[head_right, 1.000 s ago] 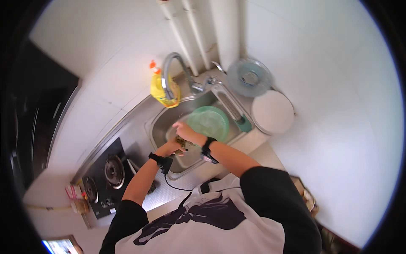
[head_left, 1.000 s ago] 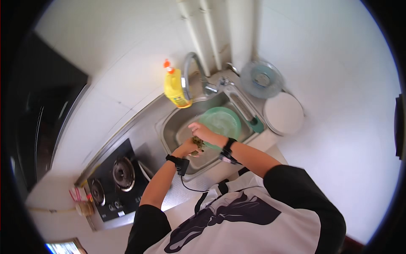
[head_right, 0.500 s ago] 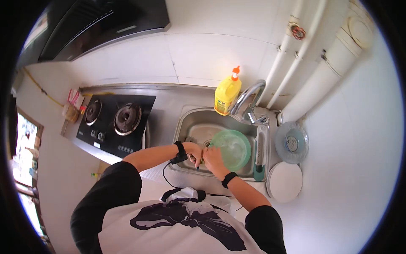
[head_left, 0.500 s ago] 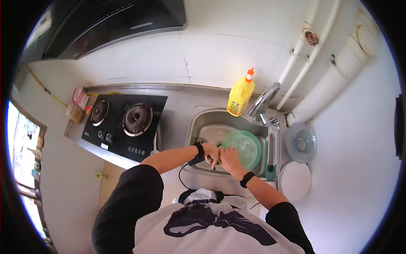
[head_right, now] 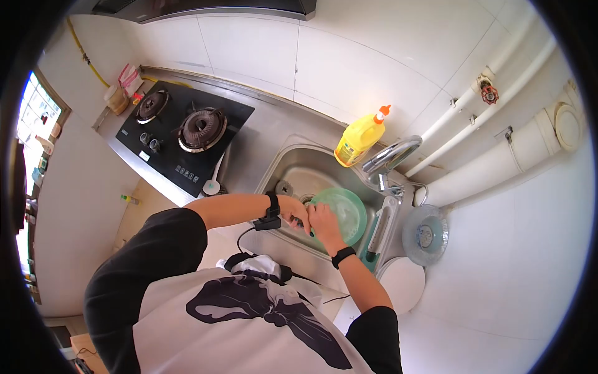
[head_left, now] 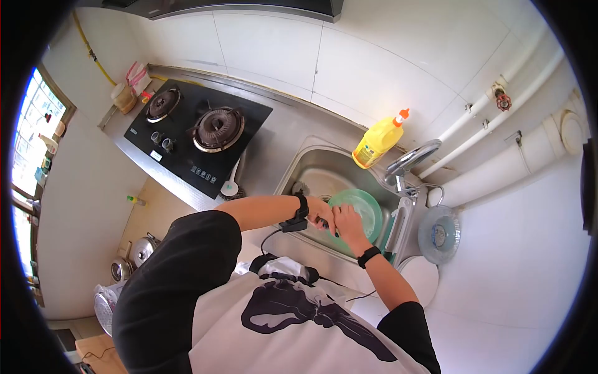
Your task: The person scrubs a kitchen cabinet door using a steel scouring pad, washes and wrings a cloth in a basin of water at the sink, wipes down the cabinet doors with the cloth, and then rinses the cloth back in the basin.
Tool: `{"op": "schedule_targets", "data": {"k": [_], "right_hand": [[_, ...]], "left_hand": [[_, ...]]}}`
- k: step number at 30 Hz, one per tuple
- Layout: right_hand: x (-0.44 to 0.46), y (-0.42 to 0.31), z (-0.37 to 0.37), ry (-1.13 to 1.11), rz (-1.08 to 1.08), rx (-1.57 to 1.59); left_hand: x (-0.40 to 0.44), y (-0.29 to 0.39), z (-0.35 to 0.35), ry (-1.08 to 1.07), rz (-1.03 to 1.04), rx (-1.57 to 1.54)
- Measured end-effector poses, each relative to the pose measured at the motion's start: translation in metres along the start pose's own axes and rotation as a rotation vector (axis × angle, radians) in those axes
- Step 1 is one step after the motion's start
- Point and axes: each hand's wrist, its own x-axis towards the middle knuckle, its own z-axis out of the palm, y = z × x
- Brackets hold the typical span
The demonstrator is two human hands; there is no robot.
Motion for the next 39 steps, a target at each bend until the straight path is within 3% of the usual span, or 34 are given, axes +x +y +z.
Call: {"op": "schedule_targets", "data": {"k": [3, 6, 8, 10, 14, 16, 19, 21, 23, 26, 28, 30, 32, 34, 35, 39], "right_hand": [[0.004, 0.008, 0.016, 0.005, 0.018, -0.053], [0.011, 0.015, 0.019, -0.018, 0.072, 0.020], [0.015, 0.014, 0.015, -0.057, 0.130, 0.092], [0.019, 0.009, 0.006, -0.101, 0.190, 0.140], [0.022, 0.010, 0.004, -0.203, 0.274, 0.433], [0.015, 0.016, 0.018, -0.181, 0.306, 0.613], [0.006, 0.028, 0.049, -0.330, 0.438, 0.938], [0.006, 0.036, 0.045, -0.627, 0.631, 1.321], [0.001, 0.037, 0.033, -0.698, 0.696, 1.474], [-0.003, 0.025, 0.003, -0.440, 0.630, 1.354], [-0.004, 0.018, -0.023, -0.232, 0.491, 1.125], [-0.003, 0.006, -0.052, 0.034, 0.206, 0.570], [-0.008, -0.008, -0.053, 0.190, 0.024, 0.079], [-0.009, -0.013, -0.040, 0.248, 0.017, -0.201], [-0.010, -0.011, -0.032, 0.199, 0.053, -0.163], [-0.013, 0.001, -0.014, 0.079, 0.165, -0.012]], "left_hand": [[0.016, -0.006, -0.005, 0.205, 0.100, 0.326], [0.000, -0.005, 0.005, 0.616, 0.366, 0.796], [0.009, -0.008, 0.012, 0.941, 0.522, 0.948], [0.013, -0.008, 0.018, 1.034, 0.405, 0.896], [0.019, -0.015, 0.015, 1.139, 0.408, 1.048], [0.014, -0.019, 0.020, 1.150, 0.467, 1.157], [0.007, -0.022, 0.024, 1.134, 0.561, 1.303], [0.008, -0.025, 0.019, 1.127, 0.661, 1.403], [0.012, -0.023, 0.019, 1.127, 0.669, 1.441], [-0.002, -0.016, 0.025, 1.188, 0.566, 1.305], [0.009, -0.023, 0.012, 1.040, 0.549, 1.018], [0.017, -0.024, -0.012, 0.691, 0.531, 0.721], [0.018, -0.023, -0.028, 0.158, 0.453, 0.394], [0.011, -0.013, -0.019, -0.009, 0.379, 0.329], [0.006, -0.008, -0.011, -0.088, 0.339, 0.292], [0.004, 0.009, 0.003, 0.313, 0.413, 0.676]]}}
